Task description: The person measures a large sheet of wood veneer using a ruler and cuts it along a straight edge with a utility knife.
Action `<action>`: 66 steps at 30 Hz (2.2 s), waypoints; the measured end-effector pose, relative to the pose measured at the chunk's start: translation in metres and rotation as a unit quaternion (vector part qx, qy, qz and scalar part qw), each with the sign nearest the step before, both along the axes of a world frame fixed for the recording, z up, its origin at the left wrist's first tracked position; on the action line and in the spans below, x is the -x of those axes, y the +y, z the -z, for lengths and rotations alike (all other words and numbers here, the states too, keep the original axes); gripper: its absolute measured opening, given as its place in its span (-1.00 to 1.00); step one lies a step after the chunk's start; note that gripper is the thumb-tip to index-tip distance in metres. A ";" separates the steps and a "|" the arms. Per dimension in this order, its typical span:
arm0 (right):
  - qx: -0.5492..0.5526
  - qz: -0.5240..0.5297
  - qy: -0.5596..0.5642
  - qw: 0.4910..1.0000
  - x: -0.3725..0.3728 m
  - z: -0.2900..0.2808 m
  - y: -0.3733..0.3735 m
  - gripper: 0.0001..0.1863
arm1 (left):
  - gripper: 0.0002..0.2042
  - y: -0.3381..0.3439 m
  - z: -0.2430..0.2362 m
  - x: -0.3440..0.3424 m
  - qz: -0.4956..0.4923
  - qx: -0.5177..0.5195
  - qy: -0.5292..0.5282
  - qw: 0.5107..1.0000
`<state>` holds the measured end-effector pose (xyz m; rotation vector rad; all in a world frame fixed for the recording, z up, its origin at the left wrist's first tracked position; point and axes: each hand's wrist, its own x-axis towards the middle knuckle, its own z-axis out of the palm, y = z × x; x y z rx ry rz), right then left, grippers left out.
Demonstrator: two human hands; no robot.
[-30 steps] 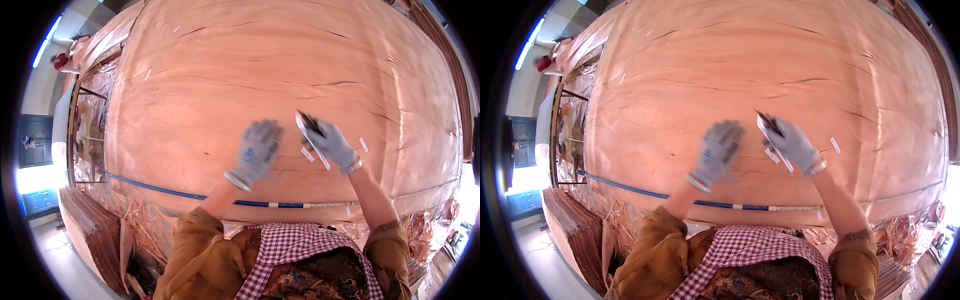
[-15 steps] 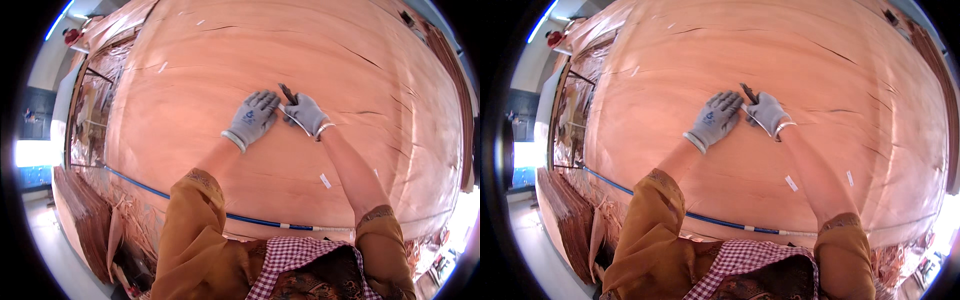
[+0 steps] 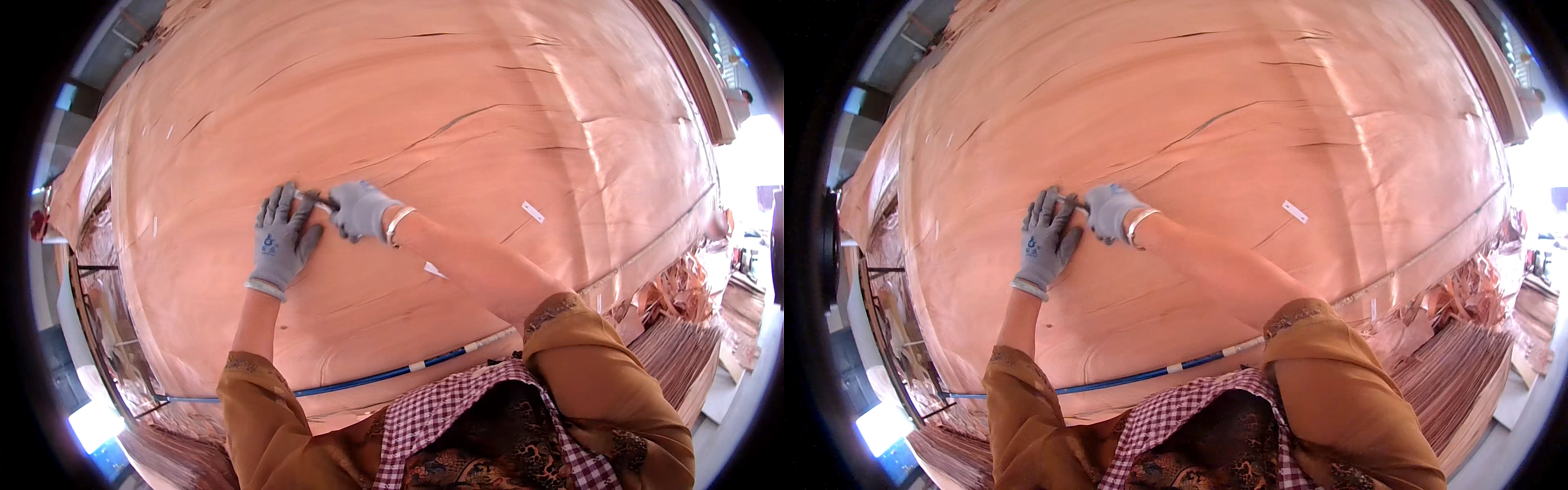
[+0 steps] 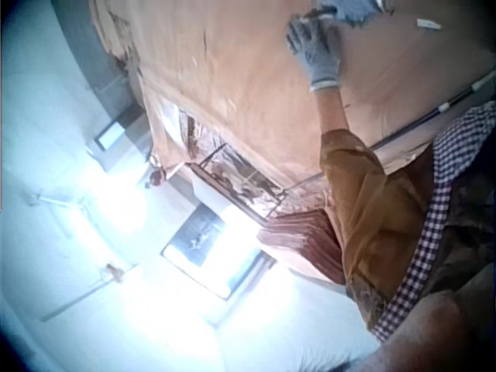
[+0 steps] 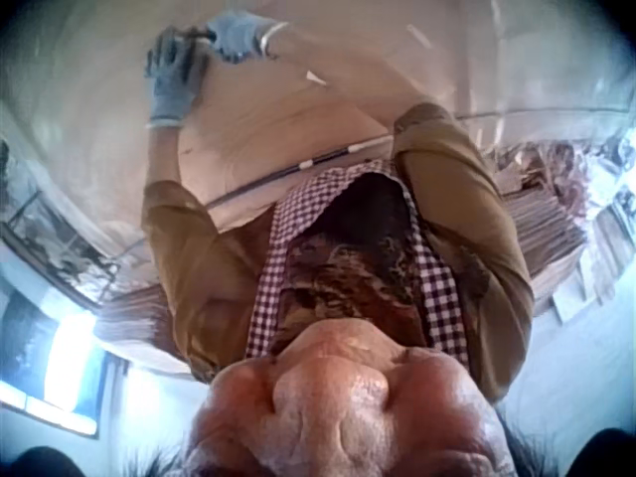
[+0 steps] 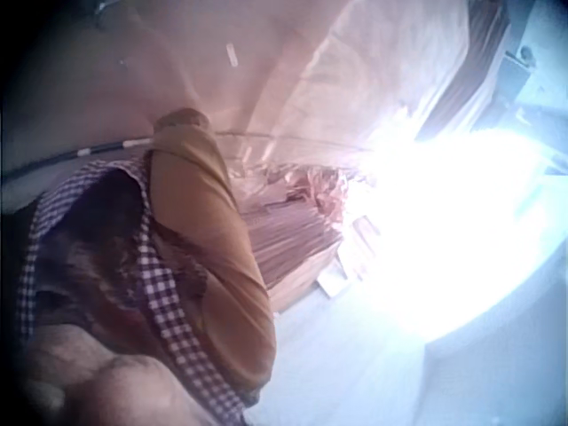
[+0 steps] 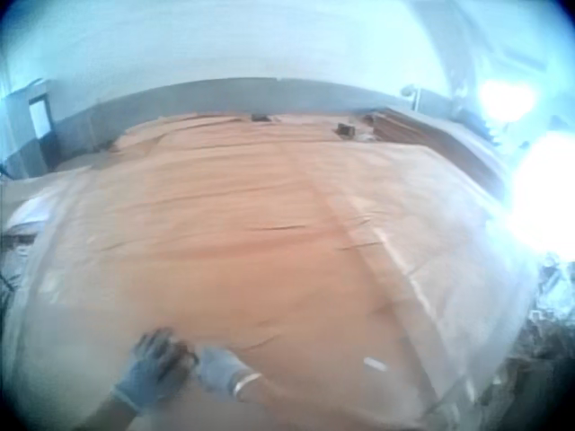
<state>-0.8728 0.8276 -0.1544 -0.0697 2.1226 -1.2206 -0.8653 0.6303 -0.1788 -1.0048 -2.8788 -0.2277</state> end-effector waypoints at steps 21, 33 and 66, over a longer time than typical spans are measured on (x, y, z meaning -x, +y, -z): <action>0.049 0.324 0.022 0.944 -0.044 -0.031 0.253 -0.84 | -0.55 0.174 0.002 0.010 0.074 -0.033 0.047 0.996; 0.074 0.426 0.069 0.899 -0.115 -0.043 0.379 -0.77 | -0.57 0.240 -0.013 0.008 0.175 -0.125 0.054 0.975; 0.109 0.487 0.078 0.863 -0.136 -0.032 0.422 -0.83 | -0.39 0.431 -0.003 0.011 0.185 -0.087 0.097 0.974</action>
